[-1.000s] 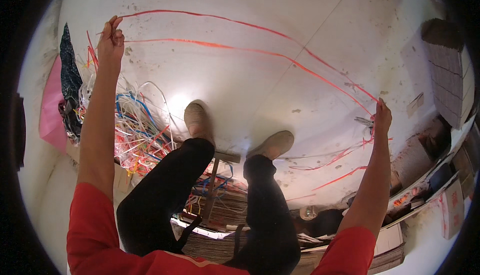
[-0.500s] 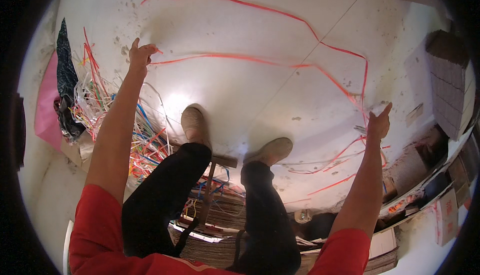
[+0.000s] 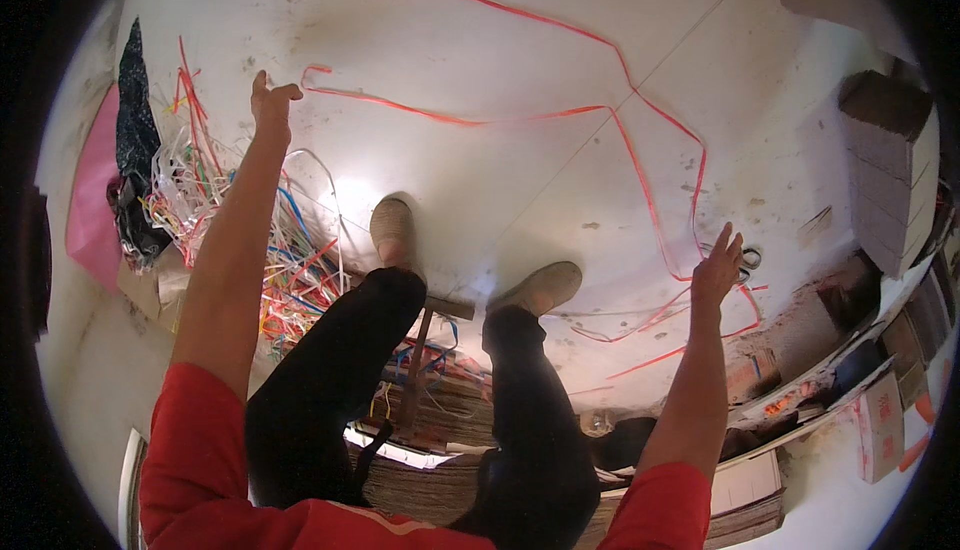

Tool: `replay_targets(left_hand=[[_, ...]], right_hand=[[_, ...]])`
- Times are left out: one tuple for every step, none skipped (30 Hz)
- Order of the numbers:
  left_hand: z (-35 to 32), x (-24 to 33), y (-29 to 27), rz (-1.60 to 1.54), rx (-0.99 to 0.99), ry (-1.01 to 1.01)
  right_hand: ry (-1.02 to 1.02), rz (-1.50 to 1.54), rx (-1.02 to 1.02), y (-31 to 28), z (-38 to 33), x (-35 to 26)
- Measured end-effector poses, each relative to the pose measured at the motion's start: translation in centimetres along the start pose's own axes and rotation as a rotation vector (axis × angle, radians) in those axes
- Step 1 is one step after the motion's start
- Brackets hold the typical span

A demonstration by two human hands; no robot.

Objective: The person sits on the floor and bundles stacks of corrugated cardboard sheets using red and white plastic ties. They wrap the ties around the stacks, tie knots, and trim the excess with scissors. The person then moves the finished bundles aside and repeats the process with another stack.

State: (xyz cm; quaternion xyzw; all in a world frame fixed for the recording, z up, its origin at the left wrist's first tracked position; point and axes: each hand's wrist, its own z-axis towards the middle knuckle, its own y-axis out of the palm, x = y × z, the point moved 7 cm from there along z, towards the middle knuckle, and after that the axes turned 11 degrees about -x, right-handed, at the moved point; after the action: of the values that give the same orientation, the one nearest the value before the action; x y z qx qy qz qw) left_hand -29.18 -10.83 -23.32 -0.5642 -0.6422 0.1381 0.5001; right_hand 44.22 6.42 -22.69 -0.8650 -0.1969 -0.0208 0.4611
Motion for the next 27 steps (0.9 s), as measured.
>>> replay_targets(left_hand=[[-0.9, 0.4, -1.0, 0.200, 0.057, 0.080], [-1.9, 1.2, -2.1, 0.399, 0.116, 0.161], [-3.5, 2.9, -2.0, 0.252, -0.076, 0.297], [-5.5, 4.2, -1.4, 0.387, -0.057, 0.533], [-6.9, 4.1, -0.5, 0.294, -0.113, 0.775], [-8.6, 5.6, 1.8, 0.403, -0.253, 0.794], [-9.9, 6.7, 4.0, 0.258, -0.463, 0.781], [-11.5, 8.5, 6.1, 0.281, -0.599, 0.794], [-12.2, 8.3, 8.5, 0.383, -0.649, 0.824], [-13.0, 8.4, 10.6, 0.490, -0.745, 0.788], [-13.4, 7.3, 11.9, 0.663, -0.792, 0.746], [-13.7, 5.8, 12.9, 0.828, -0.842, 0.699], [-14.0, 4.8, 12.7, 0.843, -0.805, 0.729], [-14.0, 4.3, 12.4, 0.858, -0.768, 0.773], [-14.1, 3.9, 12.1, 0.870, -0.729, 0.819], [-14.5, 3.3, 11.8, 0.891, -0.742, 0.823], [-14.7, 2.9, 11.8, 0.902, -0.746, 0.834], [-15.1, 2.6, 10.9, 0.933, -0.748, 0.829], [-15.4, 3.1, 10.0, 0.899, -0.726, 0.858], [-16.0, 3.6, 8.3, 0.876, -0.706, 0.877], [-17.1, 4.7, 6.8, 0.831, -0.683, 0.909], [-18.1, 5.0, 5.7, 0.802, -0.666, 0.878], [-19.3, 4.9, 4.6, 0.777, -0.638, 0.849], [-20.3, 5.3, 3.0, 0.751, -0.607, 0.821], [-21.9, 6.4, 1.0, 0.639, -0.625, 0.794], [-23.9, 7.2, -1.4, 0.531, -0.641, 0.758], [-26.1, 7.6, -3.6, 0.460, -0.690, 0.737]], right_hand=[[-0.048, -0.025, 0.045, -0.8, -0.4, -1.0], [-0.095, -0.049, 0.092, -1.8, -0.7, -2.0], [-0.166, 0.070, 0.021, -2.4, -0.3, -3.7], [-0.240, 0.190, -0.055, -2.7, 0.3, -5.9], [-0.309, 0.317, -0.030, -3.8, 0.9, -8.1], [-0.288, 0.329, 0.002, -3.9, 2.0, -8.4], [-0.266, 0.345, 0.032, -3.3, 3.2, -8.6], [-0.243, 0.361, 0.058, -2.7, 4.6, -8.5], [-0.150, 0.354, -0.014, -1.7, 7.0, -7.7], [-0.052, 0.338, -0.092, -0.7, 9.2, -6.5], [-0.018, 0.372, -0.069, -1.2, 10.9, -6.6], [0.018, 0.400, -0.048, -2.3, 12.1, -6.6], [-0.005, 0.404, -0.017, -3.5, 12.7, -7.3], [-0.017, 0.410, 0.019, -4.8, 13.2, -7.6], [-0.028, 0.415, 0.059, -5.8, 13.2, -7.8], [-0.089, 0.360, 0.105, -5.8, 12.4, -8.3], [-0.150, 0.298, 0.162, -5.3, 11.7, -8.2], [-0.223, 0.253, 0.210, -6.0, 10.6, -9.5], [-0.181, 0.244, 0.182, -6.2, 9.5, -10.2], [-0.146, 0.242, 0.147, -7.0, 7.0, -12.6], [-0.177, 0.289, 0.135, -7.8, 4.7, -13.5], [-0.209, 0.332, 0.125, -8.3, 2.7, -13.8], [-0.247, 0.373, 0.080, -8.1, 0.1, -14.3], [-0.283, 0.408, -0.003, -7.8, -2.4, -14.8], [-0.301, 0.439, -0.126, -7.1, -5.1, -14.9], [-0.317, 0.458, -0.274, -6.4, -7.9, -15.0], [-0.343, 0.464, -0.440, -6.0, -10.9, -15.2]])
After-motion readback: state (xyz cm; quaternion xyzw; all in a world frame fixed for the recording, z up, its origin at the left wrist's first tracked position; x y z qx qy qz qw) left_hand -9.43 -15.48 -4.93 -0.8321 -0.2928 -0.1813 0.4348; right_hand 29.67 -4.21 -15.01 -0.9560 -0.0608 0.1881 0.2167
